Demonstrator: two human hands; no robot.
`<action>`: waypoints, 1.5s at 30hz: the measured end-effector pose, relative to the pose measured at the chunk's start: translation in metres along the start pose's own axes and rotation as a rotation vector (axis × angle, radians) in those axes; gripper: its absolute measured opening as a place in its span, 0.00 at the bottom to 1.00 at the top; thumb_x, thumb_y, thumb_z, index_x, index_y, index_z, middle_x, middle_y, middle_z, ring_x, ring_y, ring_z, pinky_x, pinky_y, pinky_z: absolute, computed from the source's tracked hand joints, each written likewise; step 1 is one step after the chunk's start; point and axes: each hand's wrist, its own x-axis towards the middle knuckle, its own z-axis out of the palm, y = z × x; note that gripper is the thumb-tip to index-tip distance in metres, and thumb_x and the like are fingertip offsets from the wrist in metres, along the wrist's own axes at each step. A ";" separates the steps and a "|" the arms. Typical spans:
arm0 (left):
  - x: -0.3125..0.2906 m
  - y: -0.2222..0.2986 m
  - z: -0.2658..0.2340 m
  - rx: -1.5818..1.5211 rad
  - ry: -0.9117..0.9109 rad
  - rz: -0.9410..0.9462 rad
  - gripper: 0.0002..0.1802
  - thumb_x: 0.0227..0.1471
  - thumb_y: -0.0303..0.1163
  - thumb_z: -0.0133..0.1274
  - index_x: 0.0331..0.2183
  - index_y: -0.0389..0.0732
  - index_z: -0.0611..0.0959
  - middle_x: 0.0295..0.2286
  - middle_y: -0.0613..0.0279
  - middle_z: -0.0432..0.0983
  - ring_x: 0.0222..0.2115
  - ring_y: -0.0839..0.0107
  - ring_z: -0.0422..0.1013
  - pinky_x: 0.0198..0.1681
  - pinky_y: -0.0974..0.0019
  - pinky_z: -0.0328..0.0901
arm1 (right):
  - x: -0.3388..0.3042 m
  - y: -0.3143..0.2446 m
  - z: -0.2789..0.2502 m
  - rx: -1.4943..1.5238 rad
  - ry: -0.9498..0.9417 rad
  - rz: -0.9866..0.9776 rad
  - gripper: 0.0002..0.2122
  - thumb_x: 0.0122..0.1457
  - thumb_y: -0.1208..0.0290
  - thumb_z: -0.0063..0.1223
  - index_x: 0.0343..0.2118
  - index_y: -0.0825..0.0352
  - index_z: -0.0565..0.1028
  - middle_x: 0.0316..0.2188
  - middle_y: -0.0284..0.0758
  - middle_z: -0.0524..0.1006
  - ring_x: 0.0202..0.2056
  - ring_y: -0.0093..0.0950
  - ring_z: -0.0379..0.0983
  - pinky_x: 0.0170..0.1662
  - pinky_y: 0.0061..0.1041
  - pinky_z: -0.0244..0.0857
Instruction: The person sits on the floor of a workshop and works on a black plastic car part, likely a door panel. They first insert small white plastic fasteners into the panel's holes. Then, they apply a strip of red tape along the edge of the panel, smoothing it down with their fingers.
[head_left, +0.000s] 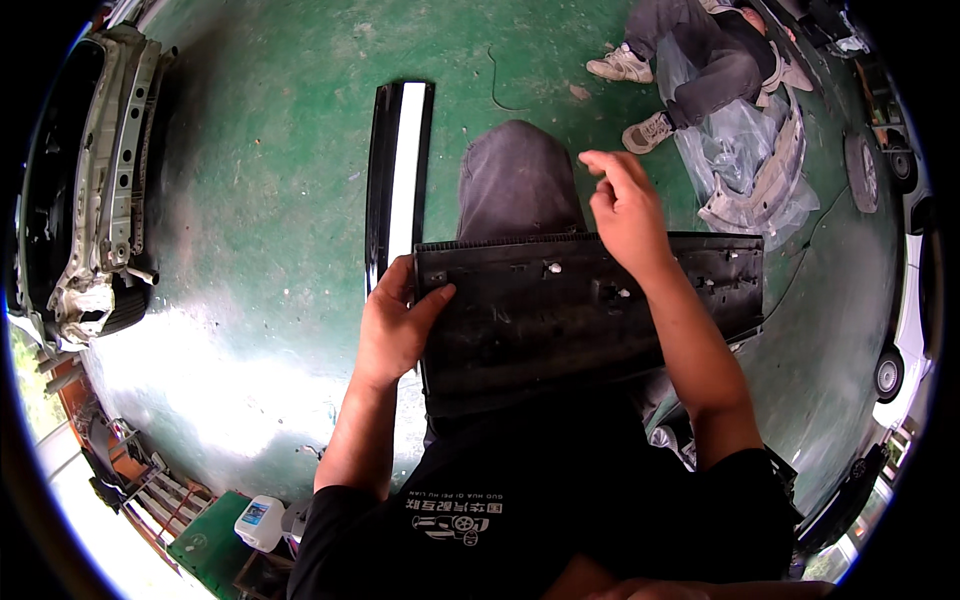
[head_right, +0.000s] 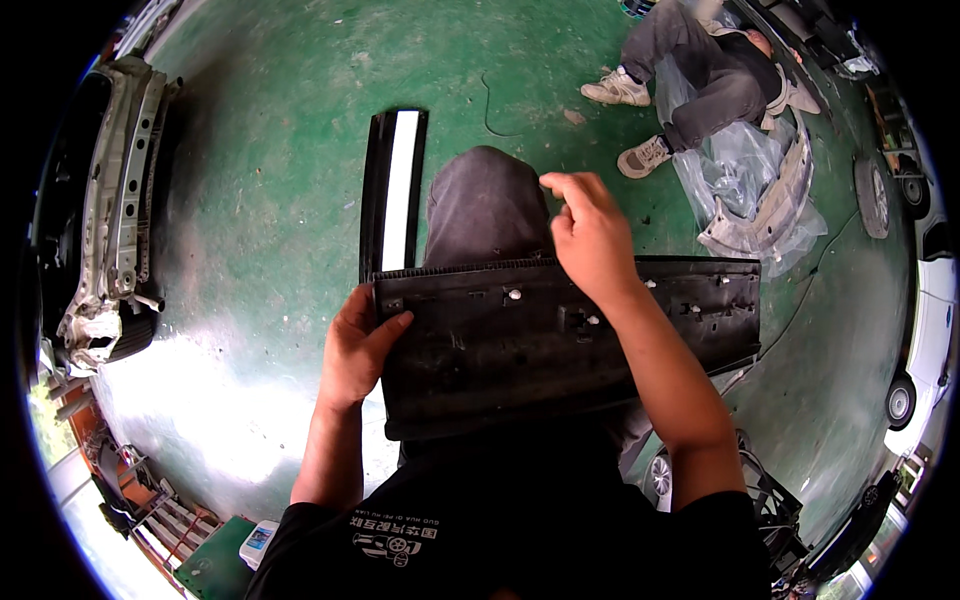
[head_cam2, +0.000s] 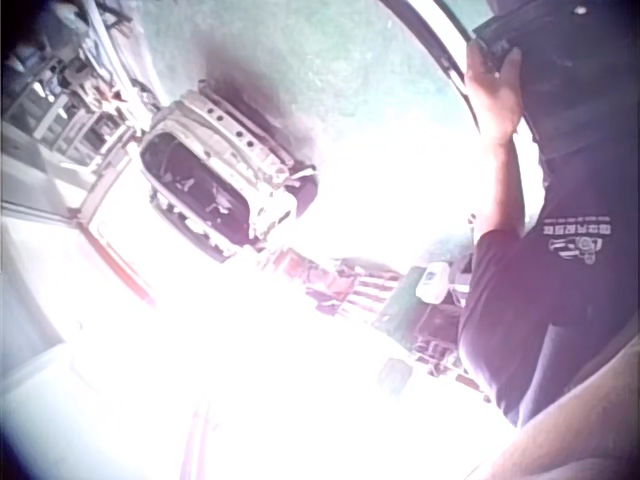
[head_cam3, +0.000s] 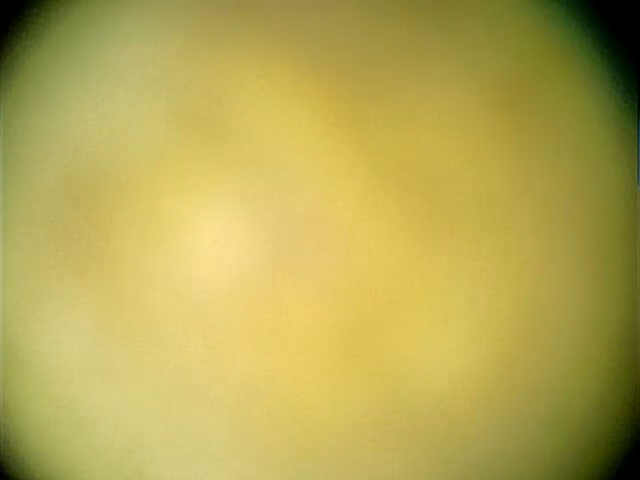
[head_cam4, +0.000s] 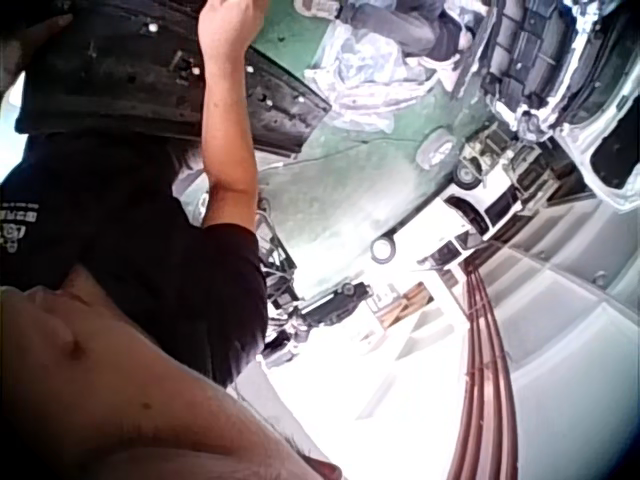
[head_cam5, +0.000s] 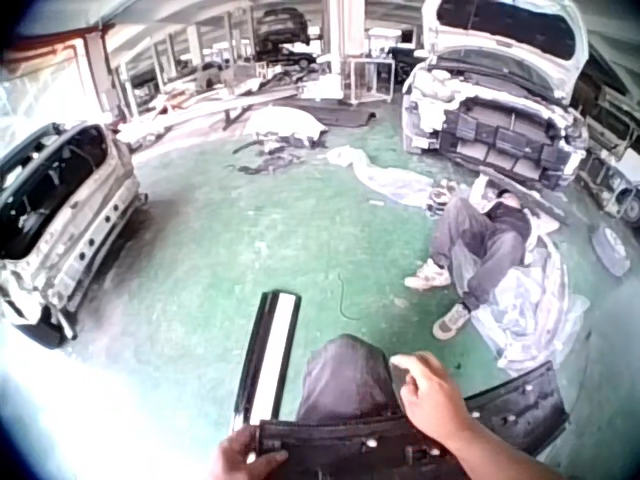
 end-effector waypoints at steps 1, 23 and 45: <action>0.001 -0.002 0.000 -0.019 -0.001 0.015 0.17 0.65 0.17 0.62 0.55 0.32 0.82 0.47 0.62 0.85 0.49 0.75 0.78 0.57 0.68 0.72 | 0.000 -0.004 -0.004 -0.020 -0.005 -0.096 0.19 0.61 0.84 0.60 0.55 0.61 0.82 0.50 0.39 0.82 0.47 0.41 0.82 0.50 0.37 0.77; -0.005 0.014 0.011 -0.120 -0.113 0.266 0.18 0.62 0.11 0.63 0.50 0.39 0.82 0.44 0.67 0.84 0.48 0.78 0.77 0.58 0.69 0.68 | -0.012 -0.058 -0.053 0.218 -0.391 -0.189 0.08 0.62 0.74 0.69 0.42 0.68 0.85 0.36 0.37 0.85 0.43 0.39 0.81 0.48 0.38 0.75; -0.008 0.021 0.015 -0.036 -0.101 0.349 0.18 0.60 0.12 0.65 0.50 0.37 0.84 0.43 0.66 0.85 0.47 0.76 0.76 0.58 0.68 0.67 | 0.023 -0.071 -0.081 0.218 -0.676 -0.116 0.03 0.62 0.75 0.65 0.35 0.68 0.81 0.30 0.38 0.84 0.32 0.36 0.84 0.38 0.34 0.75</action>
